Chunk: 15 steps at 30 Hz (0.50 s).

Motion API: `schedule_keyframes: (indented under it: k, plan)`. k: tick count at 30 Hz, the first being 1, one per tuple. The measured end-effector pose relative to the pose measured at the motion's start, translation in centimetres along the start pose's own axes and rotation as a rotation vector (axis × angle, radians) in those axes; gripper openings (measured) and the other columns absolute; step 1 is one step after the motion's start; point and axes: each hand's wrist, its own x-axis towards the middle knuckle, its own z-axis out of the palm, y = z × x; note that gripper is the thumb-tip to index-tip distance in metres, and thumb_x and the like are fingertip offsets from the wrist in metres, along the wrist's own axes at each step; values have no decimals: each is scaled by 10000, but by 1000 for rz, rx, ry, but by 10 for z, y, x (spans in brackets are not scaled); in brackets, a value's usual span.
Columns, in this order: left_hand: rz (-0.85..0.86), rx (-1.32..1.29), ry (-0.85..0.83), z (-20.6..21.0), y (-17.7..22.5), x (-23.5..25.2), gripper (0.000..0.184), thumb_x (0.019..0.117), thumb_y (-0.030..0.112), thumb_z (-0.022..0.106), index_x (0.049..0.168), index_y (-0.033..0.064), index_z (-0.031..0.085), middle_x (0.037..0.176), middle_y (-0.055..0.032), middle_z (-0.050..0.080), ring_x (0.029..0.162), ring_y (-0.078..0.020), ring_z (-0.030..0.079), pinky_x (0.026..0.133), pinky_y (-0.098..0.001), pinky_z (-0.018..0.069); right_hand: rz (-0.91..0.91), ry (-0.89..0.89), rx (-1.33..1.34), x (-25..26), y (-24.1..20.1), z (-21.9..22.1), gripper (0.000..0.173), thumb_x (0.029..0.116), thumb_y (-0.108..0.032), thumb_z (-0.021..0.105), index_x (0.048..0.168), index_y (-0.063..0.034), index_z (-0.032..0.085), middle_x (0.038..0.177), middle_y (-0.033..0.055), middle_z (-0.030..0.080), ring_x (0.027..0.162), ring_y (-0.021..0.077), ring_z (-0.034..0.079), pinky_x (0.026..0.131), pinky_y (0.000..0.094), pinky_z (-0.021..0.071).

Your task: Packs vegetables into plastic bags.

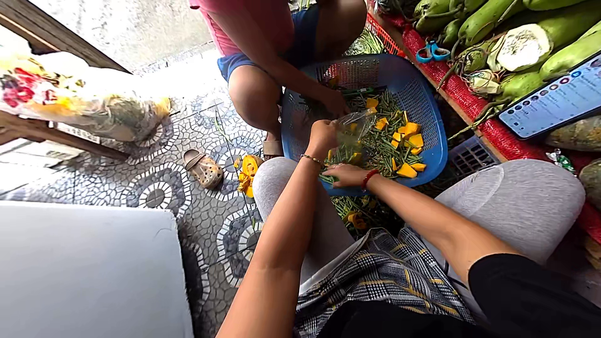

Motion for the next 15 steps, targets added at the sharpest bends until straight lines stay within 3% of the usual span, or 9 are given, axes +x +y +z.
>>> schedule_keyframes:
  k: [1, 3, 4, 7, 11, 13, 15]
  plan:
    - [27, -2, 21, -2, -1, 1, 364, 1123, 252, 432, 1175, -33, 653, 980, -136, 631, 762, -173, 586, 749, -368, 534, 24, -23, -7, 9, -3, 5, 553, 1001, -177, 651, 1532, -143, 499, 1590, 197, 427, 1451, 419, 410, 1152, 614, 345]
    - [85, 20, 90, -4, -5, 4, 380, 1127, 248, 410, 1140, -37, 661, 991, -155, 644, 795, -201, 604, 765, -401, 533, 89, -60, -46, 18, -3, 10, 505, 1031, -222, 589, 1528, -180, 514, 1644, 186, 340, 1496, 429, 327, 1161, 654, 286]
    - [101, 43, 113, -4, -5, 4, 379, 1126, 238, 407, 1122, -42, 662, 967, -157, 640, 789, -213, 602, 761, -412, 524, 116, -71, -61, 17, -2, 10, 457, 1033, -241, 578, 1484, -168, 566, 1634, 184, 358, 1501, 434, 309, 1150, 687, 265]
    - [128, 123, 150, -6, -5, 2, 374, 1124, 215, 402, 1091, -51, 663, 939, -169, 645, 785, -241, 612, 761, -439, 520, 164, -76, -131, -2, 7, 5, 313, 988, -233, 643, 1251, -79, 717, 1523, 240, 482, 1440, 493, 374, 1060, 748, 327]
    - [149, 225, 177, -7, 3, -1, 374, 1119, 215, 412, 1086, -41, 683, 977, -193, 672, 905, -297, 646, 854, -509, 500, 294, -25, -187, -40, 30, -10, 339, 866, -1, 735, 1204, -9, 729, 1498, 273, 496, 1407, 529, 401, 1029, 744, 377]
    - [154, 259, 203, -5, 4, -1, 377, 1113, 228, 419, 1049, -33, 684, 961, -193, 674, 921, -316, 654, 856, -536, 498, 352, 74, -113, -54, 53, -26, 232, 886, 62, 667, 1105, 27, 736, 1379, 298, 566, 1297, 524, 510, 967, 706, 470]
    - [183, 271, 241, -4, 5, -1, 374, 1105, 232, 435, 1024, -30, 689, 936, -195, 677, 910, -329, 661, 839, -551, 505, 402, 274, 84, -66, 80, -46, 165, 916, 37, 631, 1045, 72, 729, 1219, 313, 631, 1164, 502, 602, 961, 686, 483]
